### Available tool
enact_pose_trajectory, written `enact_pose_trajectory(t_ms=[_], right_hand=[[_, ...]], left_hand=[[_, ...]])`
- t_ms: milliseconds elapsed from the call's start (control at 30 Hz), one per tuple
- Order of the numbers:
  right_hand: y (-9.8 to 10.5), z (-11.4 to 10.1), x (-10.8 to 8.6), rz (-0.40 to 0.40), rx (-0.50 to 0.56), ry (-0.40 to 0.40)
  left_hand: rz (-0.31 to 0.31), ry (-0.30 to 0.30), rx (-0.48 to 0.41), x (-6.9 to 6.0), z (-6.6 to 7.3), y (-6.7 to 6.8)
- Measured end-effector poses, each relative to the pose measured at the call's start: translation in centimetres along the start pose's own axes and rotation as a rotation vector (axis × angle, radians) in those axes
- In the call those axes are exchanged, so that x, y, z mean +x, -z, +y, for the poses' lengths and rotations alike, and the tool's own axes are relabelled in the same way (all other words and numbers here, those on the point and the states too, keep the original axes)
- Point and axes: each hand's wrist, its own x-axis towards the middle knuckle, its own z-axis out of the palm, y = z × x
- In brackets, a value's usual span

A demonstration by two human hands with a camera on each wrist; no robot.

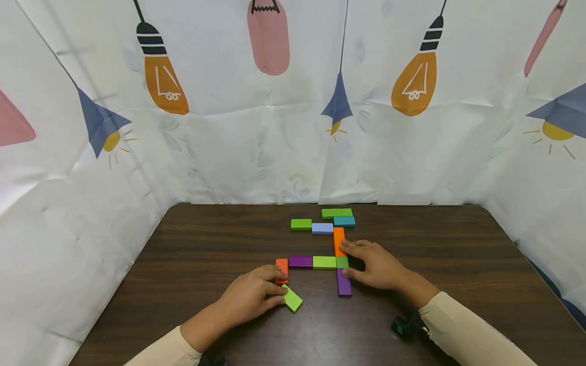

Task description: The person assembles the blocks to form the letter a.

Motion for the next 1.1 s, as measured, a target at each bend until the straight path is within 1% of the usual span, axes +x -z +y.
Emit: enact_pose_trajectory(t_ms=[167, 233, 600, 800, 900, 1100], right_hand=[[0.07, -0.09, 0.00, -0.003, 0.006, -0.001], [0.07, -0.11, -0.01, -0.004, 0.004, -0.003], [0.01, -0.11, 0.06, -0.009, 0.000, -0.009], [0.00, -0.08, 0.02, -0.007, -0.001, -0.015], [0.02, -0.16, 0.03, -0.011, 0.006, -0.020], [0.07, -0.24, 0.00, -0.020, 0.027, -0.030]], left_hand=[[-0.016, 0.015, -0.001, -0.01, 0.23, 0.06], [-0.011, 0.013, -0.003, 0.04, 0.30, 0.08], [0.017, -0.020, 0.012, 0.28, 0.21, -0.22], [0.026, -0.046, 0.019, 0.36, 0.09, -0.09], [0.031, -0.038, 0.009, 0.27, 0.10, -0.04], [0.009, -0.014, -0.034, 0.13, 0.10, -0.05]])
